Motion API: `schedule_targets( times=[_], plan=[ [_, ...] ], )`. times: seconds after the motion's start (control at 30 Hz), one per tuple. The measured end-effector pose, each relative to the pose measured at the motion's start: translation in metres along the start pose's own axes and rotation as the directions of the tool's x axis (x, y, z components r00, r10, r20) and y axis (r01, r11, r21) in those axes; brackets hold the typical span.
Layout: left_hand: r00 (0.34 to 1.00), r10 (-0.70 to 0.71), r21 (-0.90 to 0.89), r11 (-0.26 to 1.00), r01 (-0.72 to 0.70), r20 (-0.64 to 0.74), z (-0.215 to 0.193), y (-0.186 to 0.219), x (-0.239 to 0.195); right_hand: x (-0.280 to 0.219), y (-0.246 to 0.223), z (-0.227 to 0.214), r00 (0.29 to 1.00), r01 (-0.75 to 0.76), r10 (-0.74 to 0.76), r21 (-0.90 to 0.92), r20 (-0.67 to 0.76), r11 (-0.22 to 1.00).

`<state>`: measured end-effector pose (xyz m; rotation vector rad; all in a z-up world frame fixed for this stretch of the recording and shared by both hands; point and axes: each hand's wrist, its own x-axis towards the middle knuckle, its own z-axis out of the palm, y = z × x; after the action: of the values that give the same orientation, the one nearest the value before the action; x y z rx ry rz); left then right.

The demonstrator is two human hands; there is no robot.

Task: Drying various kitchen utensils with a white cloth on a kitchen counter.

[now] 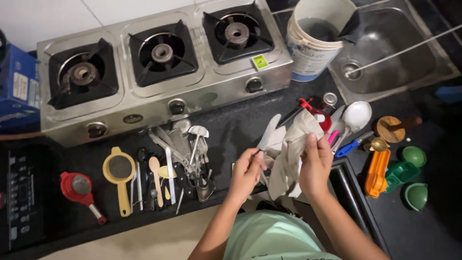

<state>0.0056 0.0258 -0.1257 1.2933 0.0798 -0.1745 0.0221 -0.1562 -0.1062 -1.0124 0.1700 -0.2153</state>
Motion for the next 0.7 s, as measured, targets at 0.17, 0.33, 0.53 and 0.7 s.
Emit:
schedule_targets(
  times=[0.17, 0.33, 0.53, 0.7],
  plan=[
    [0.985, 0.038, 0.191, 0.979, -0.071, 0.167, 0.019, 0.032, -0.002, -0.006, -0.027, 0.006, 0.871, 0.485, -0.318, -0.762, 0.375, 0.43],
    [0.942, 0.199, 0.417, 0.857, -0.301, 0.271, 0.033, 0.055, 0.001, 0.002, -0.052, -0.003, 0.486, 0.845, -0.212, -0.518, 0.848, -0.133],
    [0.941, 0.142, 0.42, 0.867, -0.268, 0.308, 0.04, 0.052, 0.011, 0.029, -0.068, -0.03, 0.485, 0.768, -0.276, -0.556, 0.83, -0.32],
    [0.945, 0.076, 0.347, 0.918, -0.191, 0.319, 0.033, 0.038, 0.02, 0.037, -0.067, -0.049, 0.634, 0.598, -0.573, -0.799, 0.519, -0.061]
  ],
)
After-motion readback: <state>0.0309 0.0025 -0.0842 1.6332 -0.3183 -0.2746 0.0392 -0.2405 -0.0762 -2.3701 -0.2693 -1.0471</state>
